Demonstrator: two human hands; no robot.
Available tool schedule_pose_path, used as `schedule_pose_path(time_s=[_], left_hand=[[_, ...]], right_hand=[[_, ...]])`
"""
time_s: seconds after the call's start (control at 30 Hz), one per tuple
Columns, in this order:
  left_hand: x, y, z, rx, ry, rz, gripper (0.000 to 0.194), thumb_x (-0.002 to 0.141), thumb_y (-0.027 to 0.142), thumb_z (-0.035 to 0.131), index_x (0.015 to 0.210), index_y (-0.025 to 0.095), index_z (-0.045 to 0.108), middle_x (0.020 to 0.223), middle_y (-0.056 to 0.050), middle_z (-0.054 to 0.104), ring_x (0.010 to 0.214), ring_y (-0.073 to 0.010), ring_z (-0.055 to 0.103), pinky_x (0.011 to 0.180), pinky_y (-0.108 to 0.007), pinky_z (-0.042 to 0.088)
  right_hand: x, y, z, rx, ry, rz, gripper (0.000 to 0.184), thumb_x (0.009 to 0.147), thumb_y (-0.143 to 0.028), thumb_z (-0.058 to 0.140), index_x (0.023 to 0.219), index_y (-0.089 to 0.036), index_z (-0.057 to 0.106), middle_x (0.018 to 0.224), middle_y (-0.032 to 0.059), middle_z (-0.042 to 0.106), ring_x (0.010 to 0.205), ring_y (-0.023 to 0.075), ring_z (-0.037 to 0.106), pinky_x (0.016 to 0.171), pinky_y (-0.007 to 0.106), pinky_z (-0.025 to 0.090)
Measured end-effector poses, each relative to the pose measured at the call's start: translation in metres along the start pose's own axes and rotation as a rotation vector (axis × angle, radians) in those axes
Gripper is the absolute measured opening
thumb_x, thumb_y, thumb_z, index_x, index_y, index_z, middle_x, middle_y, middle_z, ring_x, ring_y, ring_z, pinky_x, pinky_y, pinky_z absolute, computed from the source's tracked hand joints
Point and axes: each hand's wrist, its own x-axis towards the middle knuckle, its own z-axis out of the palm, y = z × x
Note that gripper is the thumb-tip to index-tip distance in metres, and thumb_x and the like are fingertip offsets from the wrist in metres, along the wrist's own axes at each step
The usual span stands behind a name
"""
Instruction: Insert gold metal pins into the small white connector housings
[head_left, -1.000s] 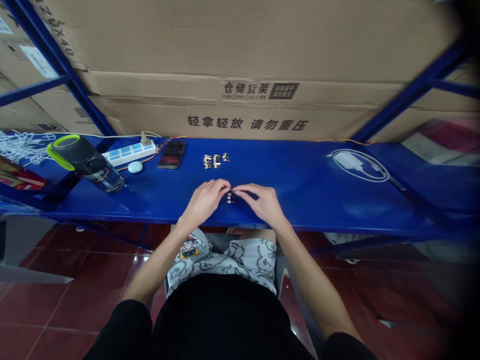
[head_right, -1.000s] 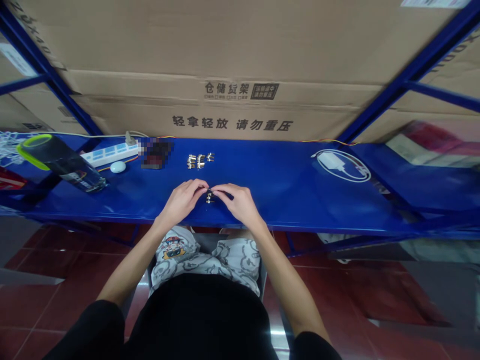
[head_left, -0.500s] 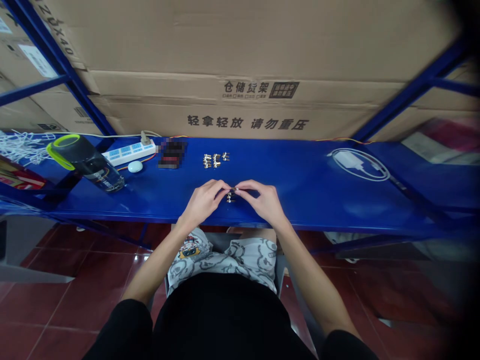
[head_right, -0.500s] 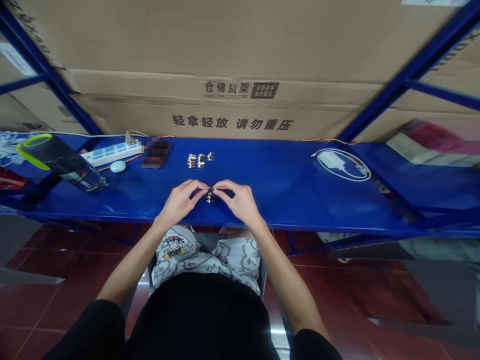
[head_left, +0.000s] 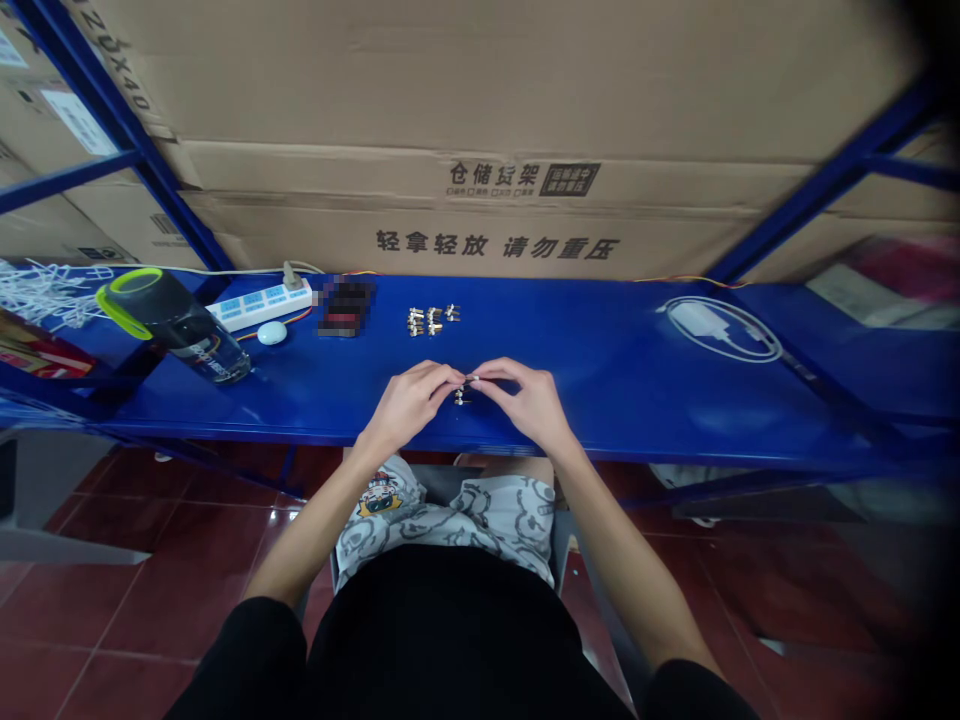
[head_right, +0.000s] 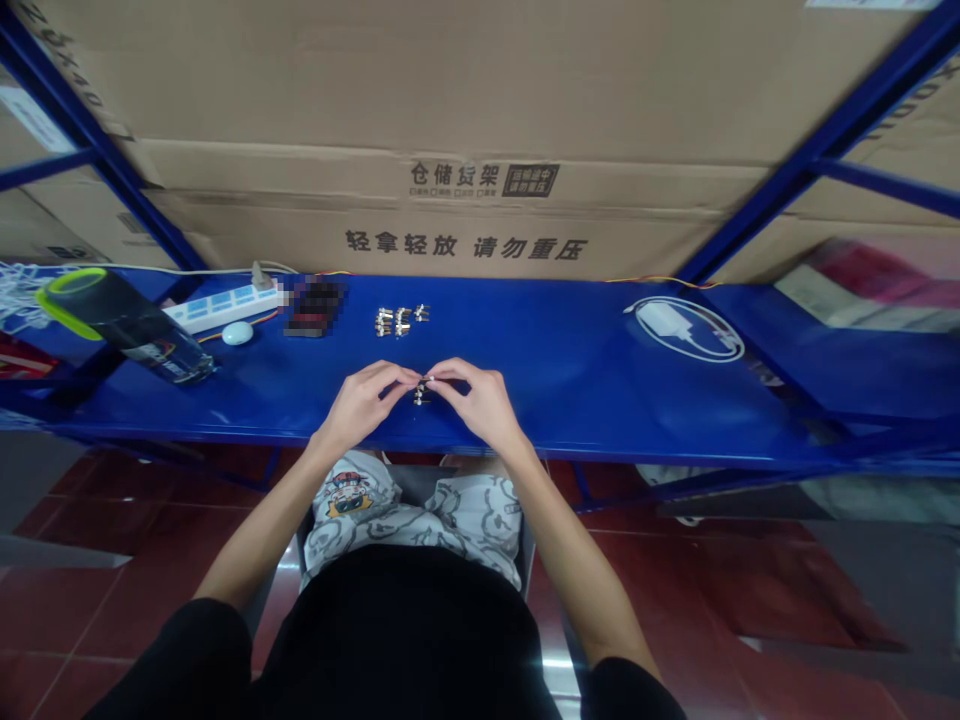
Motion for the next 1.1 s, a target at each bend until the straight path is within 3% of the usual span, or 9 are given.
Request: schedule_pose_path(time_s=[0.6, 0.83, 1.1], left_hand=[[-0.0018, -0.0055, 0.0031, -0.055, -0.025, -0.131, 0.022, 0.099, 0.028, 0.063, 0.121, 0.025, 0.062, 0.105, -0.002, 0.077, 0.094, -0.0161, 0.076, 0.087, -0.031, 0.062], [0.0012, -0.0067, 0.0011, 0.057, 0.026, -0.075, 0.011, 0.094, 0.032, 0.071, 0.099, 0.023, 0.074, 0.097, -0.002, 0.078, 0.086, -0.0168, 0.072, 0.081, -0.031, 0.058], [0.0011, -0.0035, -0.0003, 0.058, 0.023, -0.035, 0.012, 0.095, 0.032, 0.069, 0.093, 0.022, 0.074, 0.095, -0.001, 0.079, 0.089, -0.0174, 0.071, 0.081, -0.032, 0.057]], right_hand=[[-0.0015, -0.0002, -0.0002, -0.055, 0.017, -0.053, 0.015, 0.093, -0.037, 0.067, 0.096, -0.025, 0.076, 0.096, 0.0024, 0.079, 0.089, 0.0208, 0.075, 0.086, 0.035, 0.060], [-0.0013, -0.0036, 0.0003, -0.058, 0.028, -0.076, 0.013, 0.093, -0.034, 0.068, 0.095, -0.024, 0.076, 0.094, 0.0018, 0.079, 0.087, 0.0197, 0.075, 0.083, 0.034, 0.060], [-0.0013, -0.0036, 0.0008, -0.034, 0.051, -0.058, 0.012, 0.089, -0.037, 0.072, 0.092, -0.026, 0.076, 0.092, 0.0009, 0.080, 0.085, 0.0204, 0.076, 0.083, 0.035, 0.062]])
